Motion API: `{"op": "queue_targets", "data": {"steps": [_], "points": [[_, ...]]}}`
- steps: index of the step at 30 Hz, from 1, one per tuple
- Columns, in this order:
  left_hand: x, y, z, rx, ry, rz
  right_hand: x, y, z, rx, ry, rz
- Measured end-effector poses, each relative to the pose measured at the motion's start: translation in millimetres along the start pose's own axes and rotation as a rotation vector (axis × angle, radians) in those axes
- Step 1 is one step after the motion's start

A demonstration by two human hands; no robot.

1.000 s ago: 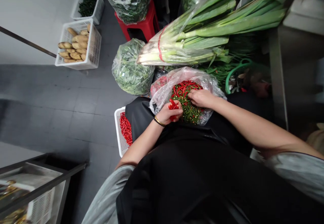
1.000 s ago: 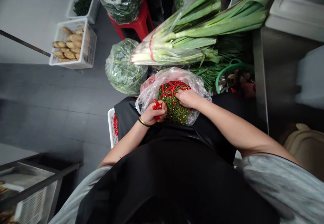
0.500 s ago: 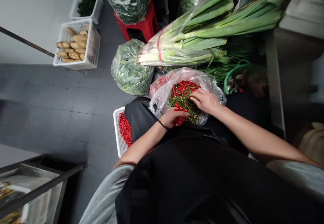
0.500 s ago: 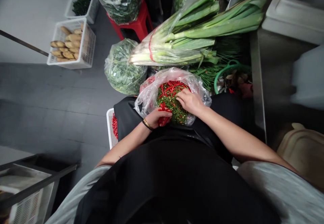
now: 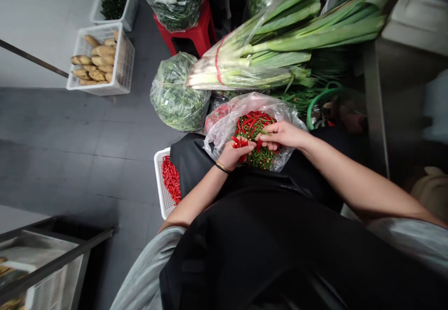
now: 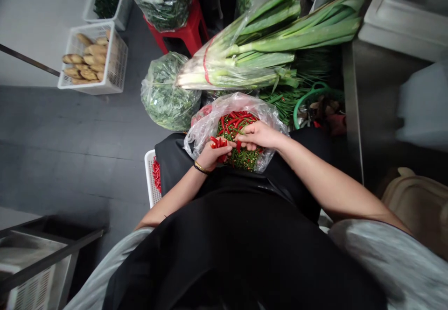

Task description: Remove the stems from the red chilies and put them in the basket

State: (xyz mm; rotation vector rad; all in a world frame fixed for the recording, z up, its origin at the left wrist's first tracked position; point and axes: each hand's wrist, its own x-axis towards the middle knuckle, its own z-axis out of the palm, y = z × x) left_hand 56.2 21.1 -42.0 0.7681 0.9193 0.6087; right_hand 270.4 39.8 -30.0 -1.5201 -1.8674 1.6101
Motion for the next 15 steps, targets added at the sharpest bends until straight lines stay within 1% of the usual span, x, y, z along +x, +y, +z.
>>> {"op": "queue_targets", "data": {"steps": [1,2,3,4,5,6,7,8,9,10,11,12,13,14,15], "points": [[1,-1,1.9,0.045,0.000,-0.002,-3,0,9,0.141,0.012,-0.013],[1,-2,3.4,0.079,-0.011,-0.018,-5,1,19,0.206,0.053,-0.021],[1,-2,4.4,0.100,-0.026,-0.042,-6,2,28,0.191,0.122,-0.026],[0,-3,5.1,0.111,-0.037,-0.070,-7,4,37,0.100,0.208,-0.031],[-1,-3,5.5,0.114,-0.042,-0.098,-8,6,42,-0.048,0.279,-0.034],[-2,-3,5.6,0.110,-0.038,-0.118,-8,8,45,-0.229,0.310,-0.030],[-4,-2,5.4,0.099,-0.028,-0.133,-7,9,44,-0.418,0.285,-0.013],[-5,-1,5.0,0.079,-0.021,-0.146,-5,10,40,-0.590,0.204,0.019],[-6,0,4.3,0.049,-0.024,-0.162,-2,9,33,-0.727,0.094,0.059],[-7,2,3.1,0.007,-0.034,-0.180,3,9,26,-0.823,-0.002,0.097],[-7,3,1.5,-0.039,-0.050,-0.196,9,8,18,-0.891,-0.042,0.121],[-7,4,-0.5,-0.083,-0.073,-0.205,18,6,12,-0.940,-0.023,0.124],[-7,5,-2.9,-0.119,-0.099,-0.205,28,5,7,-0.981,0.034,0.111],[-6,5,-5.4,-0.147,-0.125,-0.192,38,5,4,-1.018,0.089,0.082],[-6,5,-7.9,-0.172,-0.147,-0.171,48,5,3,-1.051,0.114,0.045]]}}
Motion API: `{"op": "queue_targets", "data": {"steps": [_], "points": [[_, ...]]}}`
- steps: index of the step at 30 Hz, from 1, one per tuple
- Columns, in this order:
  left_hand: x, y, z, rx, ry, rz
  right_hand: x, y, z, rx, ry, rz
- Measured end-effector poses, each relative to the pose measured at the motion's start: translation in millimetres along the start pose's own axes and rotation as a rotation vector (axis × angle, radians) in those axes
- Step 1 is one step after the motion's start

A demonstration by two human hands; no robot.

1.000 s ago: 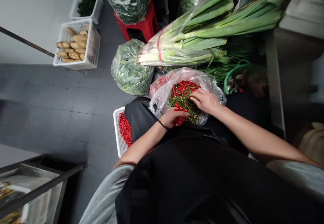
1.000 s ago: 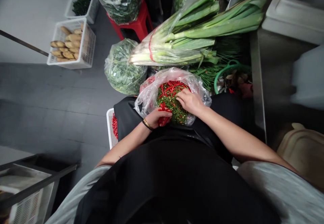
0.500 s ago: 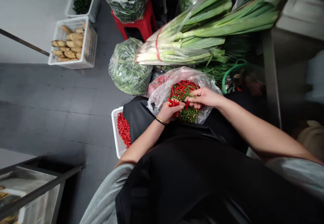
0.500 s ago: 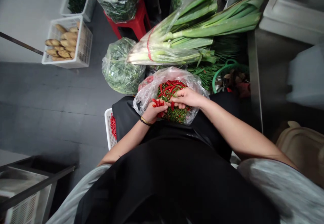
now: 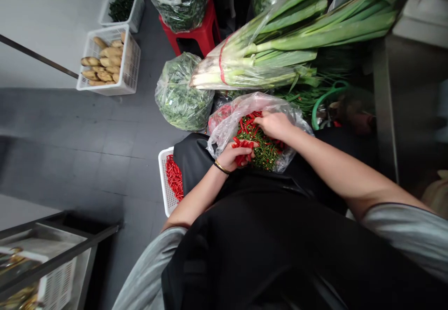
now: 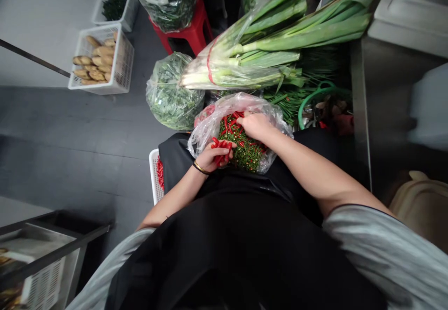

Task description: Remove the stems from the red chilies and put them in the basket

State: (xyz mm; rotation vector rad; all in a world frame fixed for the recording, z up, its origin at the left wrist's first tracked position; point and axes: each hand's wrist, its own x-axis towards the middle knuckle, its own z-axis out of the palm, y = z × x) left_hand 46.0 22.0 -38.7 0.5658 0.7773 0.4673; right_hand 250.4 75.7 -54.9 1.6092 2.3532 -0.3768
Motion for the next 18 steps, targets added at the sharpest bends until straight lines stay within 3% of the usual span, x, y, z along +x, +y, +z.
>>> {"op": "queue_targets", "data": {"steps": [3,5,8,10,12,14,16,18], "points": [[1,-1,-6.7,-0.059,-0.066,0.049,19,2,4,-0.014,-0.004,-0.153],[2,-3,-8.7,-0.072,-0.080,0.053,18,8,6,0.092,0.054,-0.175],[6,-3,-5.9,-0.027,0.039,0.112,-3,14,5,0.499,0.179,-0.065],[9,-4,-1.1,0.052,0.138,0.155,-26,7,3,0.844,0.166,-0.045],[11,-7,4.1,0.162,0.143,0.132,-50,-9,3,1.016,0.154,-0.065],[12,-11,7.7,0.237,0.091,0.070,-69,-28,3,0.901,0.230,-0.088],[12,-16,9.0,0.250,0.067,-0.002,-79,-40,4,0.608,0.291,-0.115],[11,-18,8.6,0.210,0.087,-0.055,-75,-39,5,0.337,0.252,-0.130]]}}
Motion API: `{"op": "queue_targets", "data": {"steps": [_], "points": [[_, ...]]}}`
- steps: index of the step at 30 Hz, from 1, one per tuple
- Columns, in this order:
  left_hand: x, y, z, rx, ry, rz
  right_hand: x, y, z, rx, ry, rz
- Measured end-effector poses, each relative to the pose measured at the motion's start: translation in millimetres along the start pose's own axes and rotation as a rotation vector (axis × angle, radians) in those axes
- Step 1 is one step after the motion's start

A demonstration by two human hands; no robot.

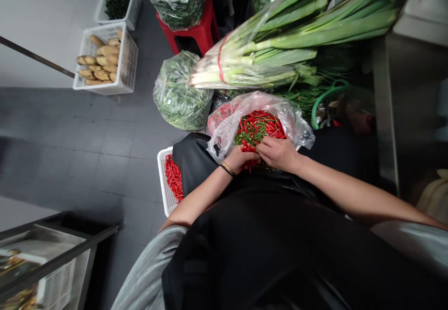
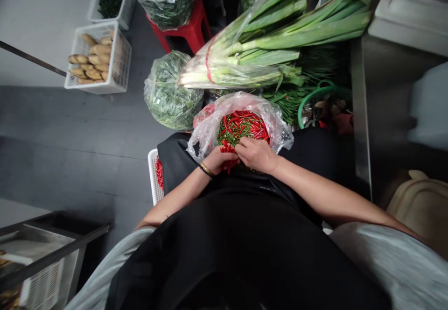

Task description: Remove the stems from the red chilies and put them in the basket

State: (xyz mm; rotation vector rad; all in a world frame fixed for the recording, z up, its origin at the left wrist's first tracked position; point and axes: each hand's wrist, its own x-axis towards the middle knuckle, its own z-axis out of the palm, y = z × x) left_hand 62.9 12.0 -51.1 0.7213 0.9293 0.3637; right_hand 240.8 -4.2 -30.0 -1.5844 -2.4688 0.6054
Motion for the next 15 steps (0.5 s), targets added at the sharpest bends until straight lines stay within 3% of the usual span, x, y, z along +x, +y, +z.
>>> {"op": "queue_targets", "data": {"steps": [5,8,11,15], "points": [[-3,4,-3.3,-0.158,0.018,0.001,50,45,8,-0.349,-0.249,0.179],[-5,5,-6.7,-0.168,0.005,0.004,71,61,12,-0.398,-0.353,0.155],[-3,4,-9.8,-0.194,0.021,0.031,68,60,5,-0.339,-0.304,0.116],[4,1,-7.5,-0.135,0.159,0.085,46,40,-9,-0.197,-0.172,0.117]]}}
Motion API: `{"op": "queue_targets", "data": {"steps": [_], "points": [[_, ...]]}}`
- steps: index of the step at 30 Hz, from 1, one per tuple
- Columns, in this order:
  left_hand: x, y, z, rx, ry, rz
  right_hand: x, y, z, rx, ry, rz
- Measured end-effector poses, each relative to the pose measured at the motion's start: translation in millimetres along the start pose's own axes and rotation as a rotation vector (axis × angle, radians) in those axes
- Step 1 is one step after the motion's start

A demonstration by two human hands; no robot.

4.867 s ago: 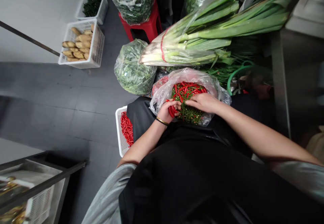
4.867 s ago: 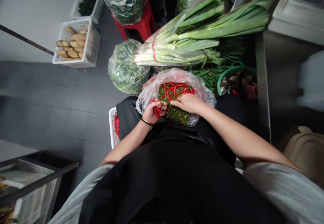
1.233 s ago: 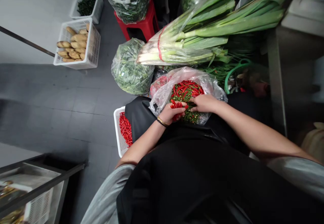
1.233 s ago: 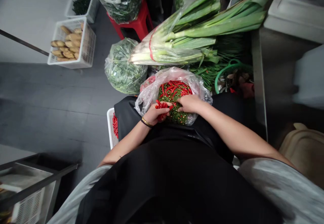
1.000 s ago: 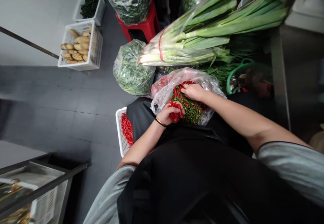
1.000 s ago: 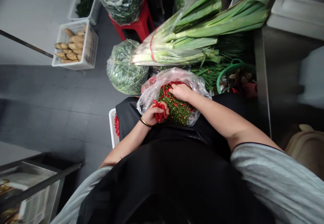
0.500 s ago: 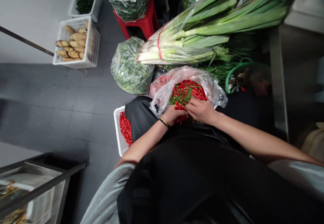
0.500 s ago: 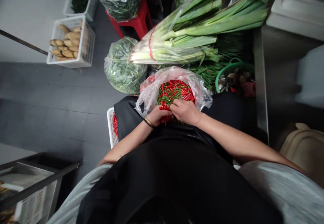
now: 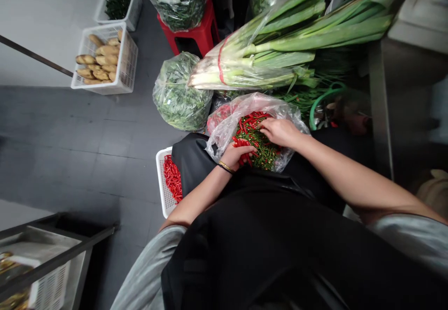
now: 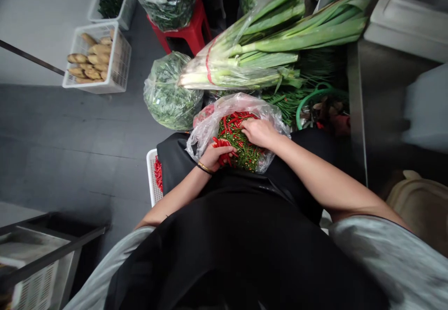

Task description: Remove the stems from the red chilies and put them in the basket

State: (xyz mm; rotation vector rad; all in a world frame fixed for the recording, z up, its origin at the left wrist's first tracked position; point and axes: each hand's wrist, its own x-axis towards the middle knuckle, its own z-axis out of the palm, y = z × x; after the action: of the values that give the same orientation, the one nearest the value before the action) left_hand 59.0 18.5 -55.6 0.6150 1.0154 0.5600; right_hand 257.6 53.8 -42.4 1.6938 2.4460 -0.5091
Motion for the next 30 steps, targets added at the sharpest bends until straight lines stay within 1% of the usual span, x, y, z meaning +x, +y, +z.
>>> {"op": "queue_targets", "data": {"steps": [4,6,8,10,13,14,15,16,17,19,21,22,23,24,25,26,27,28,30], "points": [[1,0,7.5,-0.016,0.132,0.134,-17,-29,-4,0.007,-0.070,-0.043],[-2,1,9.5,-0.031,0.154,0.184,-22,-43,-5,0.010,-0.092,-0.070],[-5,2,10.4,-0.025,0.141,0.193,-28,-50,-7,0.041,-0.101,-0.091],[-7,3,10.7,-0.017,0.133,0.184,-34,-49,-7,0.102,-0.104,-0.098],[-8,6,11.0,-0.056,0.143,0.156,-43,-38,-4,0.257,-0.115,-0.088],[-8,6,11.3,-0.080,0.136,0.152,-46,-34,-2,0.316,-0.101,-0.077],[-8,7,11.8,-0.107,0.116,0.151,-50,-33,-2,0.377,-0.071,-0.080],[-9,7,12.6,-0.138,0.086,0.146,-54,-34,-2,0.442,-0.032,-0.114],[-9,8,13.8,-0.171,0.050,0.136,-58,-37,-3,0.508,0.007,-0.182],[-14,11,16.5,-0.225,-0.030,0.095,-66,-46,-8,0.618,0.055,-0.382],[-24,20,17.1,-0.236,-0.116,0.066,-71,-53,-16,0.668,0.027,-0.547],[-31,26,15.0,-0.219,-0.152,0.086,-71,-52,-19,0.657,-0.004,-0.574],[-40,34,10.3,-0.185,-0.178,0.129,-69,-49,-21,0.613,-0.042,-0.562],[-50,43,2.2,-0.134,-0.182,0.194,-64,-42,-22,0.532,-0.090,-0.509],[-60,53,-9.5,-0.066,-0.155,0.275,-57,-33,-21,0.419,-0.135,-0.416],[-70,62,-24.9,0.023,-0.091,0.350,-47,-24,-19,0.289,-0.167,-0.305],[-80,71,-43.4,0.123,0.012,0.416,-34,-14,-15,0.159,-0.182,-0.186],[-88,78,-64.2,0.220,0.154,0.478,-20,-6,-11,0.061,-0.171,-0.086],[-100,86,-106.6,0.385,0.512,0.568,10,3,-1,-0.023,-0.098,0.027]]}}
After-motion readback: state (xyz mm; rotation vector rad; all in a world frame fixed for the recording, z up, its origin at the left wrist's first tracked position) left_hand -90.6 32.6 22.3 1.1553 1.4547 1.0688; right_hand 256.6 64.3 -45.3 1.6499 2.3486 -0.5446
